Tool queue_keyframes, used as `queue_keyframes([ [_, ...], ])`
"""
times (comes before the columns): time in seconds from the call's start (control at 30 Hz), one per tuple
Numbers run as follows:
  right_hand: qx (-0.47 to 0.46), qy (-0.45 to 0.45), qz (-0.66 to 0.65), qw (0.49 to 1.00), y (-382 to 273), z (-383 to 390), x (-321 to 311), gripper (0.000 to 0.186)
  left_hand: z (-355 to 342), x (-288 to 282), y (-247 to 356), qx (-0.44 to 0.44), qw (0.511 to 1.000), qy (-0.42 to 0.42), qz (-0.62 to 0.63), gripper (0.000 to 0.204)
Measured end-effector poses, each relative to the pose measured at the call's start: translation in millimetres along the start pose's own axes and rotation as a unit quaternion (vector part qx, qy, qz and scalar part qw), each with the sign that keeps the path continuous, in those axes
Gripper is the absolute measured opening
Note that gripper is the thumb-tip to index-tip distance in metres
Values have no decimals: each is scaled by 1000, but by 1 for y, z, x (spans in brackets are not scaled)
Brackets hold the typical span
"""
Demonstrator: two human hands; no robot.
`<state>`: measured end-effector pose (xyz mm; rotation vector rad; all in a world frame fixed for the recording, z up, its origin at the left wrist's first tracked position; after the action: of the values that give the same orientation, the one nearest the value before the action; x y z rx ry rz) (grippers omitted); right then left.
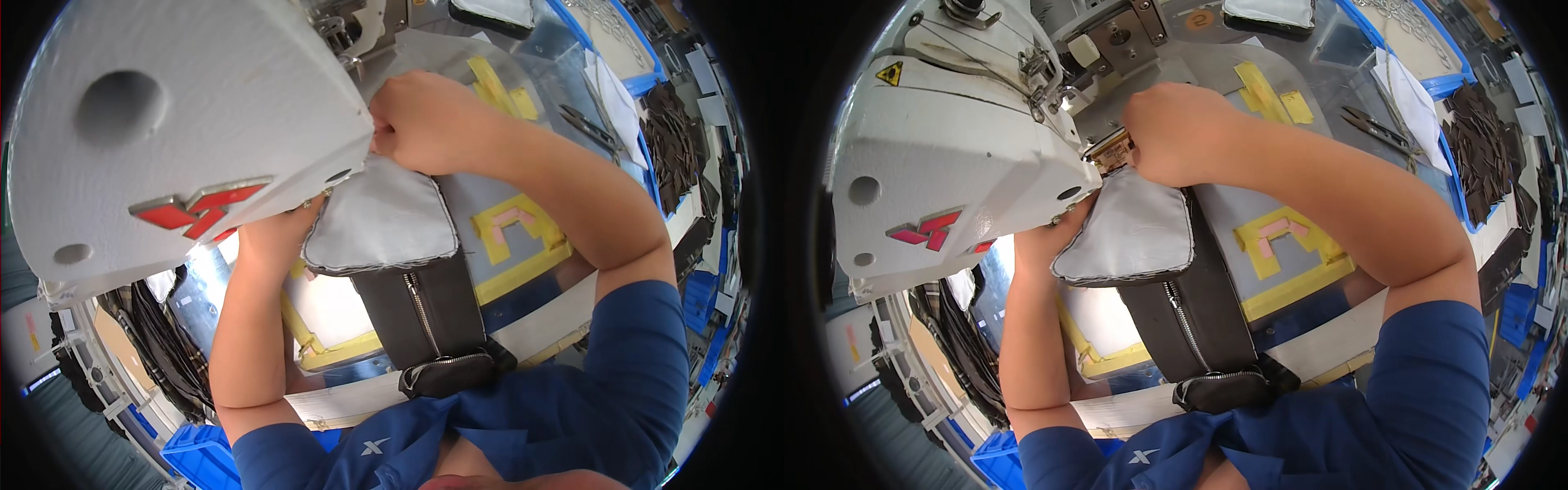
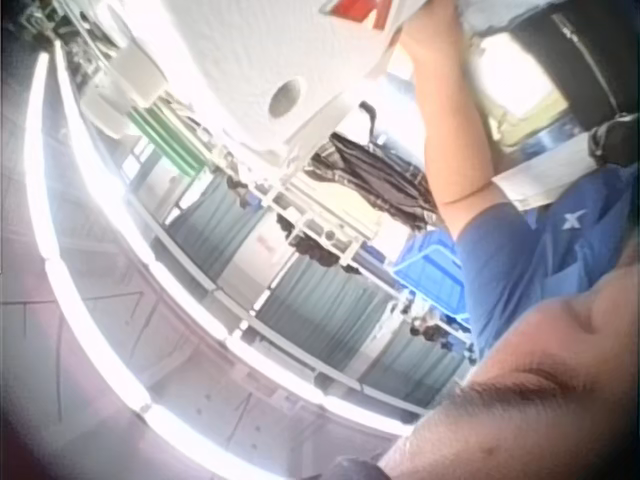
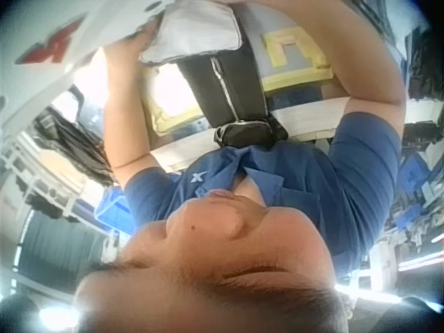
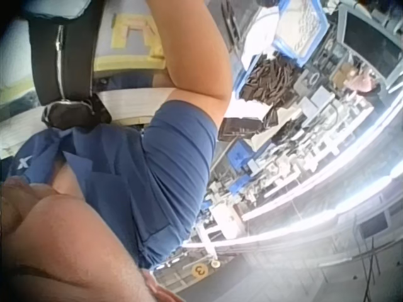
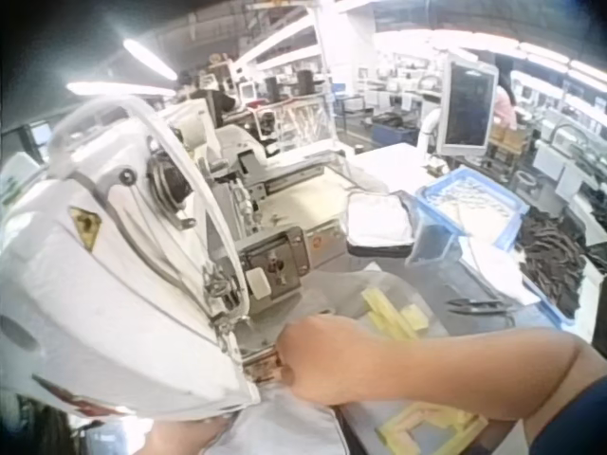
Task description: The person uses a sewing machine to stitch a zipper onto a black fabric pouch. They align the pouch under the needle, sew along the zipper line, and then flip the pouch to inspect the seam and the interior lining. The process is repeated for multiple pouches in a factory setting.
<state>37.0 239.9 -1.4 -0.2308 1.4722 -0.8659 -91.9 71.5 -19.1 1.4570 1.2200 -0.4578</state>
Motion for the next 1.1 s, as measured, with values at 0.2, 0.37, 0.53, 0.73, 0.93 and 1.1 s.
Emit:
queue_keyframes([
  [0.2,9,-14,-1,1000,1,2,-2,27,3,0,-4,13,1000,10,3,25],
  [0.37,16,-7,-3,1000,-1,4,-4,27,2,2,-4,13,1000,22,-14,26],
  [0.53,22,-13,1,1000,0,4,-4,27,3,3,-4,12,999,35,15,25],
  [0.73,22,-1,15,1000,7,9,-5,25,7,3,-3,-56,998,12,33,24],
  [0.93,-17,22,3,1000,2,3,3,26,8,-4,-1,-155,982,-108,-26,30],
  [1.1,-76,70,-9,995,11,-2,14,28,16,-5,-9,-132,974,-153,-106,34],
])
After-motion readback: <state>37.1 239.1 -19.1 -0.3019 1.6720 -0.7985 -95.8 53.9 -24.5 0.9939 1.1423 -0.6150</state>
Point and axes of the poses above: each hand's wrist, its own z-axis away from the middle knuckle, its own x-axis out of the palm, y = z × x, the point moved 6 cm from there along -z, towards the middle knuckle, and after that the axes turned 7 degrees about -z, right-handed, at the moved point
